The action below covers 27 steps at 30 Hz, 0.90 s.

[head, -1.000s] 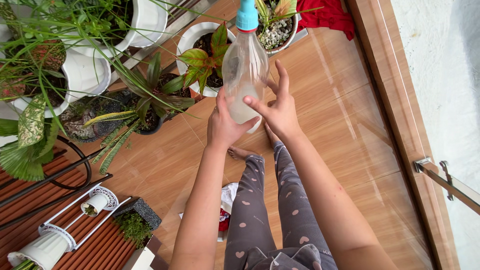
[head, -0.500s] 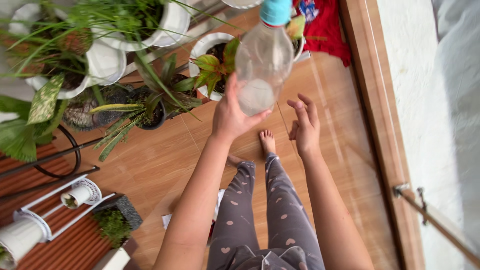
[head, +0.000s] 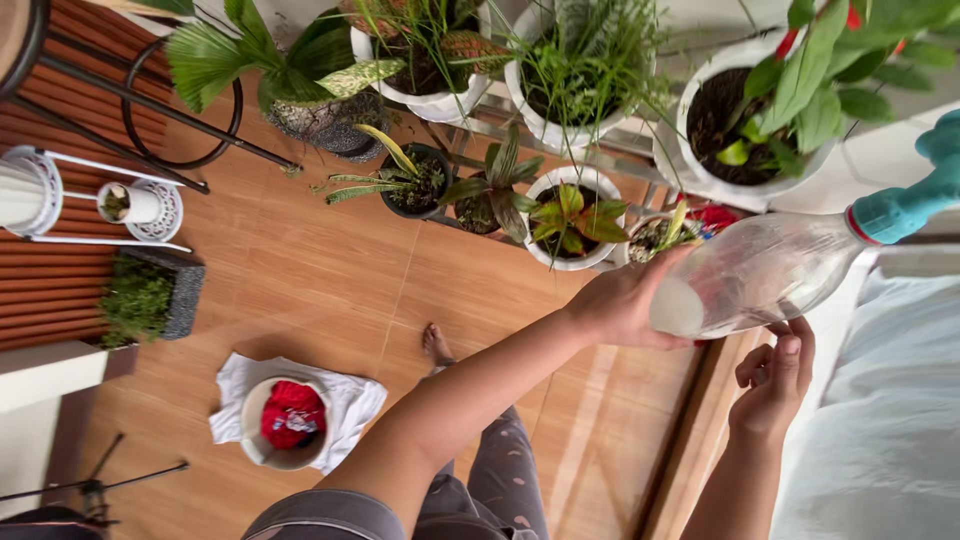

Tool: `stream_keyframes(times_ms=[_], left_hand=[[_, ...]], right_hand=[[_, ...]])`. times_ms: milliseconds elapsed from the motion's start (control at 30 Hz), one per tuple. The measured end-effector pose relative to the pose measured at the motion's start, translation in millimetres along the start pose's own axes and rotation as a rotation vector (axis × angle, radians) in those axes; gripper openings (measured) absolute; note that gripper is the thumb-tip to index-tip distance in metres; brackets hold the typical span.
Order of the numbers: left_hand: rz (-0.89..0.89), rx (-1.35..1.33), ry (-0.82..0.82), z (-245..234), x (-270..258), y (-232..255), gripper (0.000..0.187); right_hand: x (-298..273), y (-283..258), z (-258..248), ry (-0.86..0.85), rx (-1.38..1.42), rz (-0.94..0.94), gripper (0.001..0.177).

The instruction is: The person waters several potted plants on a balcony using a plastic bottle with a spray nozzle attachment, moving the bottle between different pots.

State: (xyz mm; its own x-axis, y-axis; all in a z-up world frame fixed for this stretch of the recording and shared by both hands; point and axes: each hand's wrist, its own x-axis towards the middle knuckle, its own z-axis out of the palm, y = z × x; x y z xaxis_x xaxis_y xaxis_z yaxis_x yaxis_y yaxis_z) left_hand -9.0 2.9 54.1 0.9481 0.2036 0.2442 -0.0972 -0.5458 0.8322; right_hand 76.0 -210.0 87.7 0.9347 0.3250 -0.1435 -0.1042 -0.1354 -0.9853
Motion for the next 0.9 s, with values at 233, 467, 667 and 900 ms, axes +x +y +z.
stream_keyframes(times_ms=[233, 467, 667, 900], left_hand=[[0.138, 0.004, 0.295, -106.6, -29.0, 22.8, 0.119], [-0.164, -0.034, 0.396, -280.0, -142.2, -12.8, 0.118], [-0.544, 0.129, 0.498, -430.7, -258.7, -113.0, 0.122], [-0.986, 0.213, 0.289, -560.7, -321.6, -245.5, 0.116]], right_hand=[[5.2, -90.3, 104.1, -0.323, 0.157, -0.103, 0.076], [-29.8, -92.4, 294.8, -0.614, -0.017, 0.181, 0.055], [-75.4, -76.4, 507.1, -0.891, -0.223, 0.262, 0.055], [-83.4, 3.1, 710.6, -0.957, -0.325, 0.387, 0.061]])
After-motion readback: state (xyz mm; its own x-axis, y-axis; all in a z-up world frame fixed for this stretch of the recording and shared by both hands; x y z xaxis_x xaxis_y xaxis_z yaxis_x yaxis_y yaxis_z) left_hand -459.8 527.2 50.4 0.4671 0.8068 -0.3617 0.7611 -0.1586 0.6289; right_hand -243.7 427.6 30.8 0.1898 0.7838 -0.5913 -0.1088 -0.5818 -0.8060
